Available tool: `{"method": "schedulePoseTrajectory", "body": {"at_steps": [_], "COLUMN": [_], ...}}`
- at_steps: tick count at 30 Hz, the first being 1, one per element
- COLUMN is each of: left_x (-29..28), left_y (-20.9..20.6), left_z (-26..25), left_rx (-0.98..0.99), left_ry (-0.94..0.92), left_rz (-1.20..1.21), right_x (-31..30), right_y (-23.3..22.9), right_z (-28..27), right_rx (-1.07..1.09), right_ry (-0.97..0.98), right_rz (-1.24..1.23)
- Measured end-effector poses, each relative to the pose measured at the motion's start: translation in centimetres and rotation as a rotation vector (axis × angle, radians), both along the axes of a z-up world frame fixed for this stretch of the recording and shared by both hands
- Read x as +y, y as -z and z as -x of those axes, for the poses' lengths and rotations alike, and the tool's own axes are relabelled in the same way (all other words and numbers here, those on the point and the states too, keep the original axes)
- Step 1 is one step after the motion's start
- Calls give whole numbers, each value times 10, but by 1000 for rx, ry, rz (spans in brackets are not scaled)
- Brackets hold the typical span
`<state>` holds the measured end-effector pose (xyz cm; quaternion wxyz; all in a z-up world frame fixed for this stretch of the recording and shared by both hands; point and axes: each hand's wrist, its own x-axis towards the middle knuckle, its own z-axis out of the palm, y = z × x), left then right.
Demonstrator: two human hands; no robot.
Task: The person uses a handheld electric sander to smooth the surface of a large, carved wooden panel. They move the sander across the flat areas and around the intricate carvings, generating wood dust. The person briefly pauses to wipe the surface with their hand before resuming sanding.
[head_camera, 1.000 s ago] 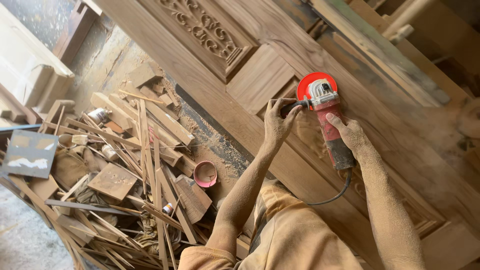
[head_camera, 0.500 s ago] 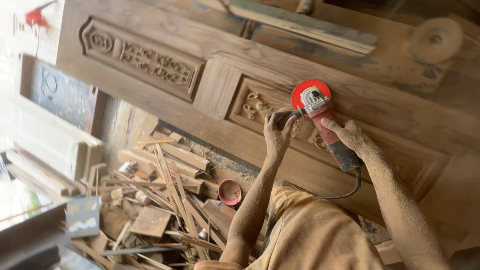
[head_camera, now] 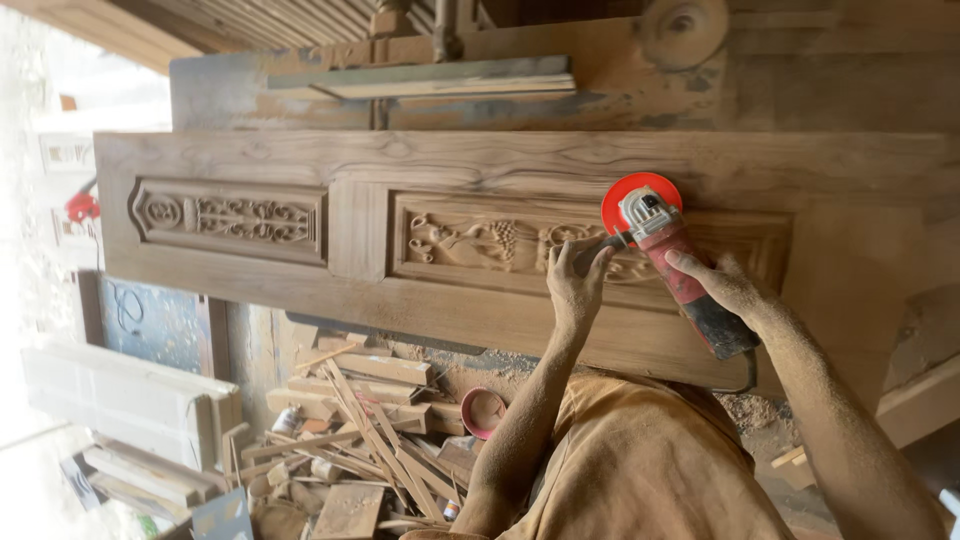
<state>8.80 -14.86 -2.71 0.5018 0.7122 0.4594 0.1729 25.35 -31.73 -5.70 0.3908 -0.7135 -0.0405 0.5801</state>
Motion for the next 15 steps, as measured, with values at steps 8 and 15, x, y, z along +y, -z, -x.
{"method": "schedulePoseTrajectory", "body": {"at_steps": [8, 15], "left_x": [-80, -144], "left_y": [14, 42], "left_z": [-65, -120], "left_rx": [-4, -37], "left_ry": [249, 481], "left_rz": [-67, -90], "right_x": [-96, -198], "right_y": [-40, -10], "right_z": [-36, -52], "right_rx": [-23, 14], "right_ry": [183, 424], "right_rz": [136, 211]}}
